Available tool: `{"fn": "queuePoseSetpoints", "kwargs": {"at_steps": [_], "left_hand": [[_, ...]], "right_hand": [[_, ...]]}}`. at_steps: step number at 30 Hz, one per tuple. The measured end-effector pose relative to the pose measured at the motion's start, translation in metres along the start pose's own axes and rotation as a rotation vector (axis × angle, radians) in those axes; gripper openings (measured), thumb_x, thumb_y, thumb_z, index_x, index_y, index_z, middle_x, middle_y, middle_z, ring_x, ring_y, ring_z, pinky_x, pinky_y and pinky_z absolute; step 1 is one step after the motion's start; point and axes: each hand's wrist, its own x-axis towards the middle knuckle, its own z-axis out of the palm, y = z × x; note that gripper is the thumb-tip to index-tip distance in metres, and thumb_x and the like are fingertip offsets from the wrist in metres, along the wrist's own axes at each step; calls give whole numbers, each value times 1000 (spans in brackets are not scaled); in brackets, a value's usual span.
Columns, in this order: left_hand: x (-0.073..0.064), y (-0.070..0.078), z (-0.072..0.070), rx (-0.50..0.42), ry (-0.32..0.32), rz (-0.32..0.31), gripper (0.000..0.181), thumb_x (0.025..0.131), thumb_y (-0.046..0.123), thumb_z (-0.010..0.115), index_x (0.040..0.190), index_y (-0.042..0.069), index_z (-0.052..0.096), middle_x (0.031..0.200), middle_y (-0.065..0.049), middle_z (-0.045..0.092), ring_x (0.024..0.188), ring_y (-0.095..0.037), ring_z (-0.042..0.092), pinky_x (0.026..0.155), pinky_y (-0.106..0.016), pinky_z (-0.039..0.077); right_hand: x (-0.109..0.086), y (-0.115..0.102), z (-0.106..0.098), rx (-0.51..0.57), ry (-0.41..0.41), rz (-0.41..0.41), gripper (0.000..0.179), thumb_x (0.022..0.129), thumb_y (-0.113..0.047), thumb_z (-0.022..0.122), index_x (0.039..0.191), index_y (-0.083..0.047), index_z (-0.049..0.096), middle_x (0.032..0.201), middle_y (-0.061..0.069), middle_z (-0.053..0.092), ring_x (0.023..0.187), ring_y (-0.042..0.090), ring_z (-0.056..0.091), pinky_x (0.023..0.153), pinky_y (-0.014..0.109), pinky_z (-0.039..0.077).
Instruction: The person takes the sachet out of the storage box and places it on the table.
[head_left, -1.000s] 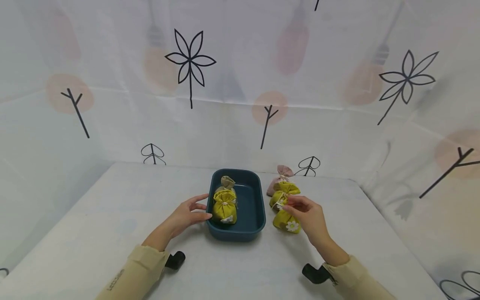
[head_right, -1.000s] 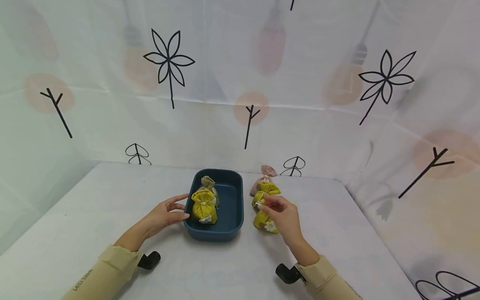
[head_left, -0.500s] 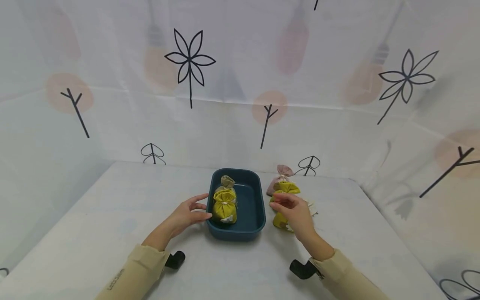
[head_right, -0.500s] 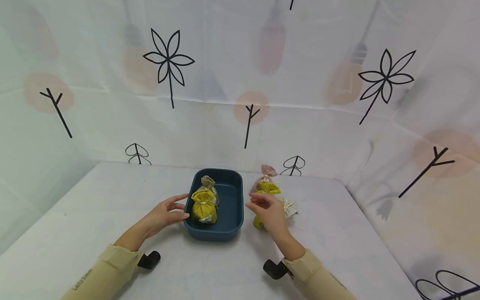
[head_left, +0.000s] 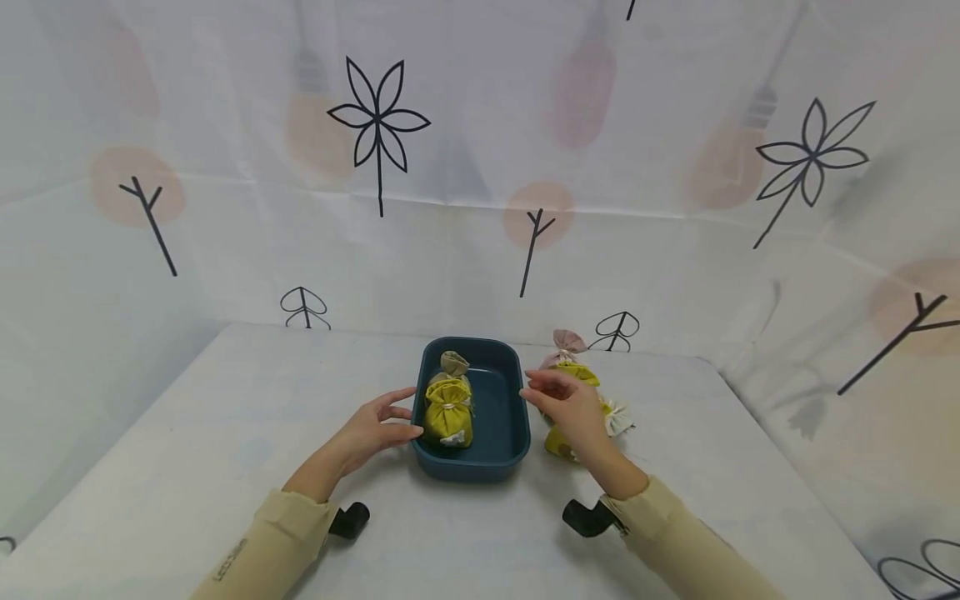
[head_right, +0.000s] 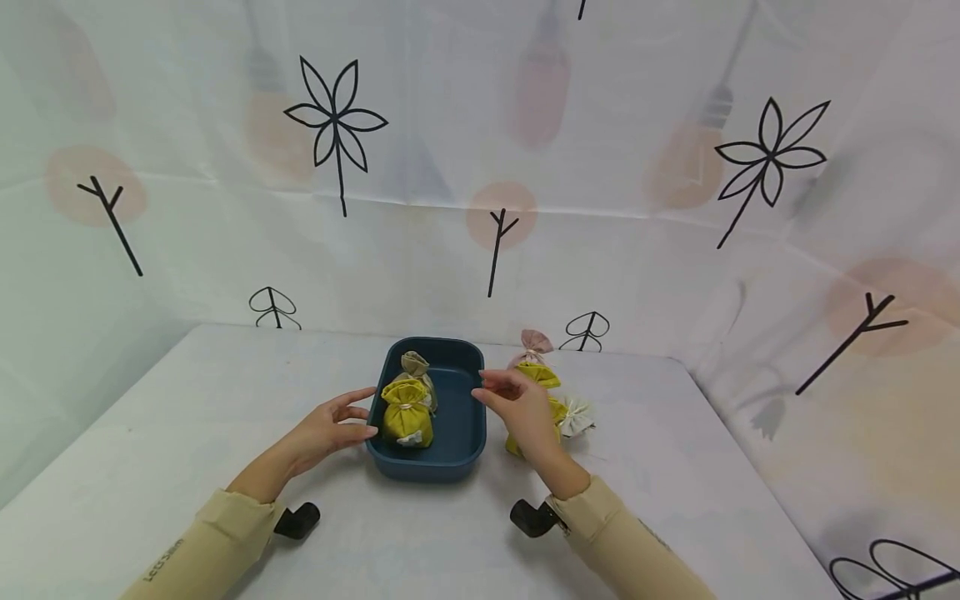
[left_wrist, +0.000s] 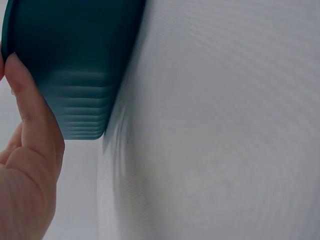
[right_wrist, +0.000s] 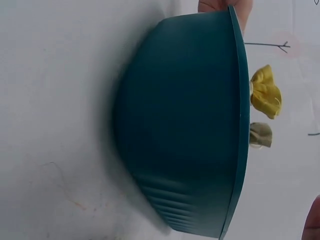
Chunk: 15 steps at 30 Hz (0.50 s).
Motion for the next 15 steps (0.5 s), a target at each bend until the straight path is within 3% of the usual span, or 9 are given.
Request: {"fn": "queuePoseSetpoints", "kwargs": {"at_steps": [6, 15], "left_hand": [[1, -1, 0, -1, -1, -4, 75, 78, 16, 76, 143, 17, 38, 118, -16, 52, 92, -21, 59, 83, -35, 50], [3, -3, -1, 1, 21, -26, 74, 77, 16, 77, 141, 20, 40, 116, -14, 53, 91, -22, 58, 83, -34, 51]], "right_hand": [[9, -5, 7, -2, -18, 15, 35, 79, -22, 76, 109, -7, 68, 95, 8, 64, 85, 18, 59, 67, 21, 50], [23, -9, 15, -31, -47, -27, 35, 80, -23, 75, 110, -7, 68, 98, 8, 64, 89, 17, 60, 76, 22, 50]]}}
